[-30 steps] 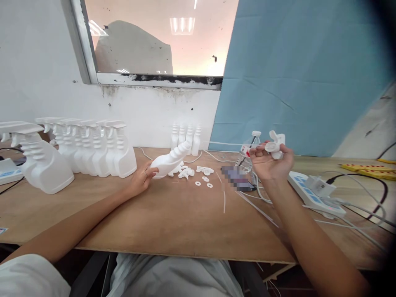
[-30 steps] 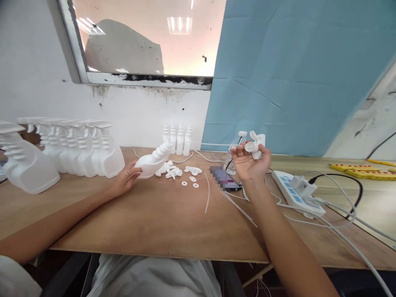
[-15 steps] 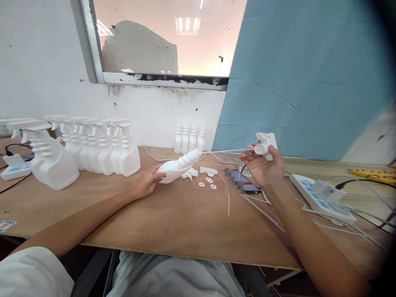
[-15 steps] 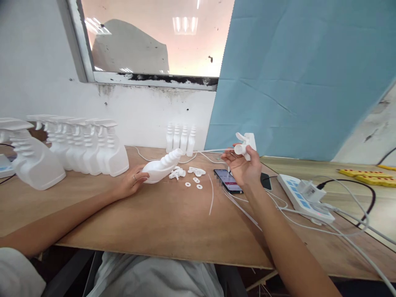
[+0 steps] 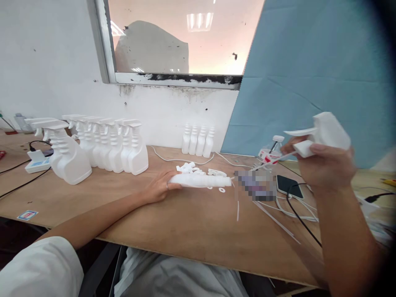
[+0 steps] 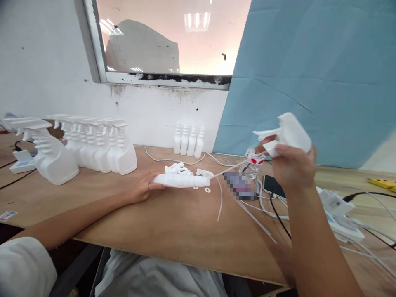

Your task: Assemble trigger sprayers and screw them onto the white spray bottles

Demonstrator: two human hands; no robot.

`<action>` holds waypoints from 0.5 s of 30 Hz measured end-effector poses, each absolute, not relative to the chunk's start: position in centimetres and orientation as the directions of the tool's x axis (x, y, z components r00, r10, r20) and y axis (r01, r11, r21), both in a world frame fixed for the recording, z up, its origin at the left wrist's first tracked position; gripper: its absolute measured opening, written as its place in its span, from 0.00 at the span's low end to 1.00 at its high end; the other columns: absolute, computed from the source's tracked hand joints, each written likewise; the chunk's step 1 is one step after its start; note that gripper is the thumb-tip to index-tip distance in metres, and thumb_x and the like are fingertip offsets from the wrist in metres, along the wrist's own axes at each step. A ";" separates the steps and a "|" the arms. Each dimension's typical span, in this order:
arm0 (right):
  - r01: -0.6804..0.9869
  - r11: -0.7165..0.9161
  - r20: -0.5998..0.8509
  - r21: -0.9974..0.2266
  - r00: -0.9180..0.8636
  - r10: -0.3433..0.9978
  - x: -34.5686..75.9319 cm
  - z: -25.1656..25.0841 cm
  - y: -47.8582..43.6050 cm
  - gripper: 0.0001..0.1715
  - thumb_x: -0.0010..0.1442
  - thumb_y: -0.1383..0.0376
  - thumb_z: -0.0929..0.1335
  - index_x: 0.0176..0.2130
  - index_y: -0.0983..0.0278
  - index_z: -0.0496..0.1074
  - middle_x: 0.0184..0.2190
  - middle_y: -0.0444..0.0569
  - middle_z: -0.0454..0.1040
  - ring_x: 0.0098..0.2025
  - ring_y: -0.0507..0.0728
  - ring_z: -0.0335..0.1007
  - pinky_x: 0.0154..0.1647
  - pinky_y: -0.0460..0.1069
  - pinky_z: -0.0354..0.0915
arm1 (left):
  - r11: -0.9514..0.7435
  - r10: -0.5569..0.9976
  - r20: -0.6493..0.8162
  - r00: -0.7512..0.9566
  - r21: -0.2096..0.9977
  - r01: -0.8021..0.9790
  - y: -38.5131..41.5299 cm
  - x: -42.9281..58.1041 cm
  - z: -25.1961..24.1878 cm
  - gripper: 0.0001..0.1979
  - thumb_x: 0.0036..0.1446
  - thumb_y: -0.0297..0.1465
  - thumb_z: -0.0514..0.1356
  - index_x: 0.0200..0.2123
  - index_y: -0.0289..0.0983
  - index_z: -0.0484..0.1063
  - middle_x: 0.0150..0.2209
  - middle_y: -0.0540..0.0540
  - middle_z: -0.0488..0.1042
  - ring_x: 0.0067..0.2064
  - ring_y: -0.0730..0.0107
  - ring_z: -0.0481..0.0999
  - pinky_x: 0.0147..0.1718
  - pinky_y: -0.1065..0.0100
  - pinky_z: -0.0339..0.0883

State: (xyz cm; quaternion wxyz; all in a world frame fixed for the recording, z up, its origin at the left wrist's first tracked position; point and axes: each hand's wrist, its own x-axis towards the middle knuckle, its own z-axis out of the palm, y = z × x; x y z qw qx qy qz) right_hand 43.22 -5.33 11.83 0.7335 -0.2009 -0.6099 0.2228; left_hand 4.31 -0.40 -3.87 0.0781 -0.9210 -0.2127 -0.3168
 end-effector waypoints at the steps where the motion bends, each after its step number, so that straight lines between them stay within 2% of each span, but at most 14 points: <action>1: -0.054 0.802 0.794 -0.594 0.121 0.596 42.7 11.4 -5.2 0.09 0.45 0.61 0.75 0.31 0.54 0.75 0.24 0.42 0.74 0.24 0.54 0.67 0.25 0.51 0.65 | -0.899 0.340 0.631 0.697 0.000 0.438 -0.5 4.6 -4.0 0.21 0.59 0.20 0.50 0.50 0.45 0.70 0.63 0.44 0.59 0.62 0.57 0.60 0.58 0.51 0.59; 4: 0.090 0.716 0.720 -0.692 0.019 0.694 40.8 9.7 -4.6 0.17 0.45 0.59 0.77 0.37 0.59 0.77 0.30 0.45 0.77 0.30 0.55 0.71 0.27 0.48 0.67 | -0.916 0.333 0.683 0.650 0.072 0.394 -0.9 5.4 -4.3 0.19 0.60 0.19 0.50 0.50 0.43 0.69 0.63 0.43 0.59 0.61 0.58 0.62 0.56 0.53 0.61; 7: 0.159 0.671 0.667 -0.724 -0.088 0.740 39.0 8.1 -4.1 0.25 0.43 0.61 0.78 0.43 0.60 0.76 0.34 0.44 0.77 0.33 0.54 0.72 0.31 0.47 0.67 | -0.934 0.330 0.707 0.626 0.151 0.323 -1.3 6.1 -4.3 0.16 0.62 0.21 0.50 0.49 0.42 0.68 0.61 0.41 0.60 0.60 0.60 0.63 0.56 0.56 0.63; 15: 0.068 0.654 0.634 -0.754 -0.186 0.751 37.6 6.9 -3.9 0.22 0.47 0.62 0.77 0.44 0.62 0.76 0.37 0.47 0.79 0.41 0.58 0.75 0.39 0.49 0.71 | -0.937 0.349 0.707 0.616 0.244 0.251 -1.4 6.9 -4.0 0.13 0.65 0.25 0.50 0.49 0.42 0.67 0.59 0.42 0.62 0.60 0.61 0.64 0.57 0.57 0.62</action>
